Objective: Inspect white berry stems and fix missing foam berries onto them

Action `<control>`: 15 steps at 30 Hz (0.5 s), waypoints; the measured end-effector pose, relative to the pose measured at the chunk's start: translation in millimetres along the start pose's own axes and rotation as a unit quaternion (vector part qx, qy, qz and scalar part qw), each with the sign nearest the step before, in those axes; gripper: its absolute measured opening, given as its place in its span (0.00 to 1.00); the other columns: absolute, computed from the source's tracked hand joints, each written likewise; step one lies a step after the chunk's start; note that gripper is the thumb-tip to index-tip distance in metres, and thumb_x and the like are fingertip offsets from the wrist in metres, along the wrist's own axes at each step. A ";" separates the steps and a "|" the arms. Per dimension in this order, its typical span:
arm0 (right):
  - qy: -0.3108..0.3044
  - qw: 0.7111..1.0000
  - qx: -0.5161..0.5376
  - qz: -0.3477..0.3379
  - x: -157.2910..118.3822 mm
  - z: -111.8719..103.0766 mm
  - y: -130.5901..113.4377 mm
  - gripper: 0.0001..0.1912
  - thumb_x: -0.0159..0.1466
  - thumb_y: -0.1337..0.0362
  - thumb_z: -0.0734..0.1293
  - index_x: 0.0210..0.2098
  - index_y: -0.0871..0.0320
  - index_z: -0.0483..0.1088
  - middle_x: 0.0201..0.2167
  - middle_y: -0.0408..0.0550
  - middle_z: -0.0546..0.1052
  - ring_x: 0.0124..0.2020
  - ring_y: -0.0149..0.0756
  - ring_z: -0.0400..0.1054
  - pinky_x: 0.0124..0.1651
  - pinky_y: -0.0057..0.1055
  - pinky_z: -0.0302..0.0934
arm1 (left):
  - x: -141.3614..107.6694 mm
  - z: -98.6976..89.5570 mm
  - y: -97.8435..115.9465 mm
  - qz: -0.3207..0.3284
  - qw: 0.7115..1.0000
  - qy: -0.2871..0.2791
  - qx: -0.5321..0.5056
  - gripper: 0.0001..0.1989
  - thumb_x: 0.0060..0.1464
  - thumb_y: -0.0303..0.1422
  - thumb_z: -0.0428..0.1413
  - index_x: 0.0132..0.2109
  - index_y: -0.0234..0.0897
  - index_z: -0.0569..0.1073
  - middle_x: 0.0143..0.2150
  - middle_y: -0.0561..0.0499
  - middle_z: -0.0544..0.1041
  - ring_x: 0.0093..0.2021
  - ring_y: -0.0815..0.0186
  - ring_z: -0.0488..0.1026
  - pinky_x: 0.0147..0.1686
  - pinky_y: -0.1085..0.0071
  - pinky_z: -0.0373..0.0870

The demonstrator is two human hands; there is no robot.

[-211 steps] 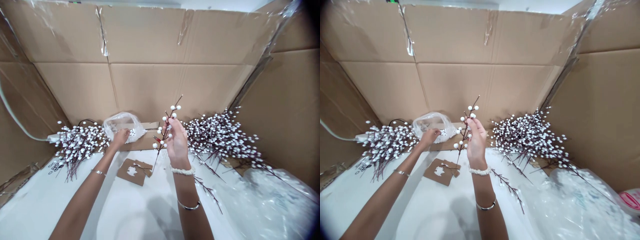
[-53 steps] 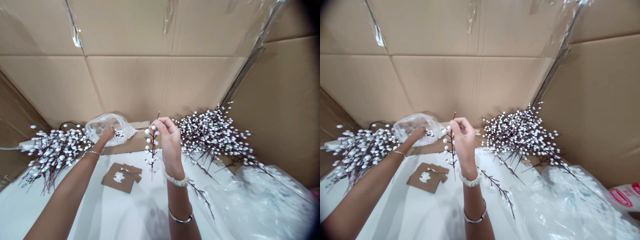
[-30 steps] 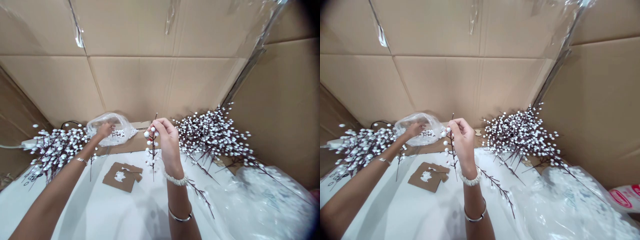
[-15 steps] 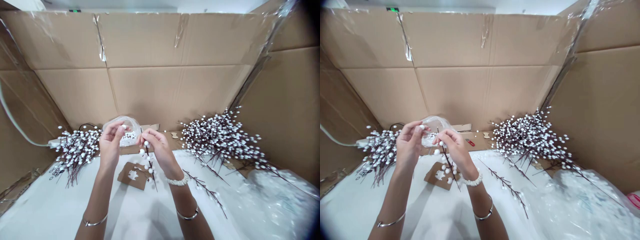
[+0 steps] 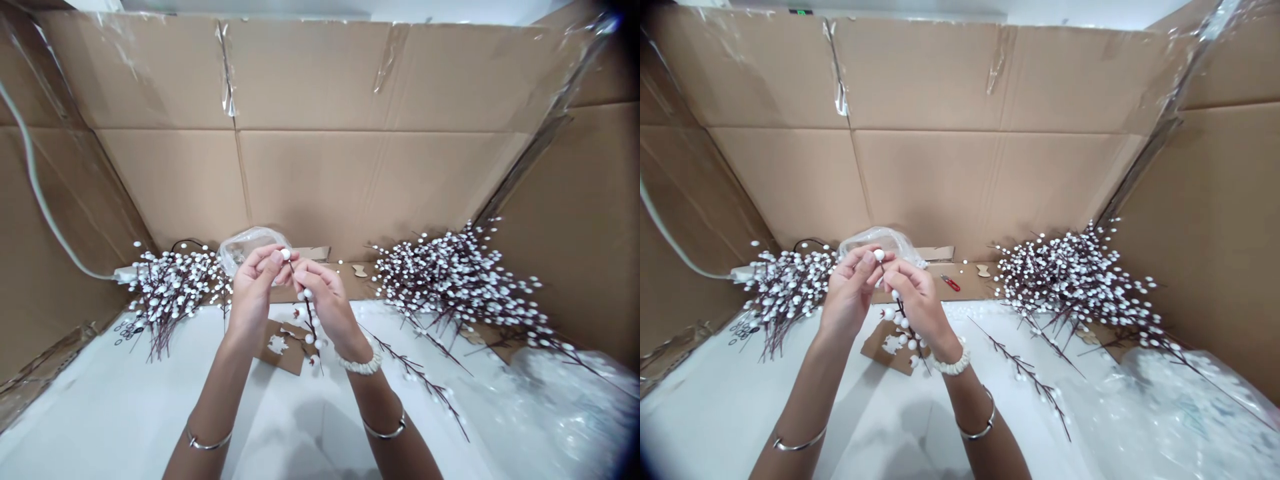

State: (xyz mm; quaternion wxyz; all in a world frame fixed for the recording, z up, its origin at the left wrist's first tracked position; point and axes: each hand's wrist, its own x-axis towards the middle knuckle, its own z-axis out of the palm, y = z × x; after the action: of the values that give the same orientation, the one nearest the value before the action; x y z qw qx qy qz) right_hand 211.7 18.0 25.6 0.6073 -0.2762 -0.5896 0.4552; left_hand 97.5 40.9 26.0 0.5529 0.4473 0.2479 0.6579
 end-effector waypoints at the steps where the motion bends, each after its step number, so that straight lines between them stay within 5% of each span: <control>1: 0.006 1.000 -0.003 0.000 0.2 -0.3 0.6 0.14 0.62 0.61 0.61 0.20 0.56 0.62 0.24 0.42 0.67 0.32 0.31 0.61 0.42 0.29 0.59 | 0.3 0.0 -0.9 -0.001 1.000 -0.002 -0.001 0.14 0.48 0.39 0.66 0.39 0.38 0.76 0.35 0.49 0.81 0.31 0.72 0.75 0.35 0.75 0.72; 6: 0.013 1.000 0.018 -0.001 0.5 -1.0 1.6 0.14 0.61 0.62 0.62 0.20 0.55 0.60 0.21 0.41 0.62 0.32 0.31 0.62 0.44 0.28 0.59 | 2.3 -1.7 -4.4 -0.002 1.000 -0.007 -0.003 0.14 0.46 0.40 0.67 0.38 0.39 0.77 0.34 0.50 0.81 0.32 0.70 0.76 0.36 0.73 0.72; 15: 0.030 0.999 0.000 0.024 0.8 -3.3 2.0 0.14 0.61 0.61 0.62 0.20 0.57 0.63 0.26 0.42 0.70 0.29 0.29 0.60 0.37 0.26 0.57 | 1.6 -1.7 -5.4 0.004 1.000 -0.015 0.019 0.13 0.48 0.40 0.66 0.38 0.39 0.76 0.35 0.49 0.82 0.32 0.70 0.75 0.37 0.72 0.71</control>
State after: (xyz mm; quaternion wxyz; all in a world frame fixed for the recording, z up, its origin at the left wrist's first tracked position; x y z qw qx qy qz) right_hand 214.4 20.2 23.8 0.6137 -0.3039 -0.5639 0.4615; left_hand 98.8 44.1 21.3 0.5452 0.4685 0.2501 0.6486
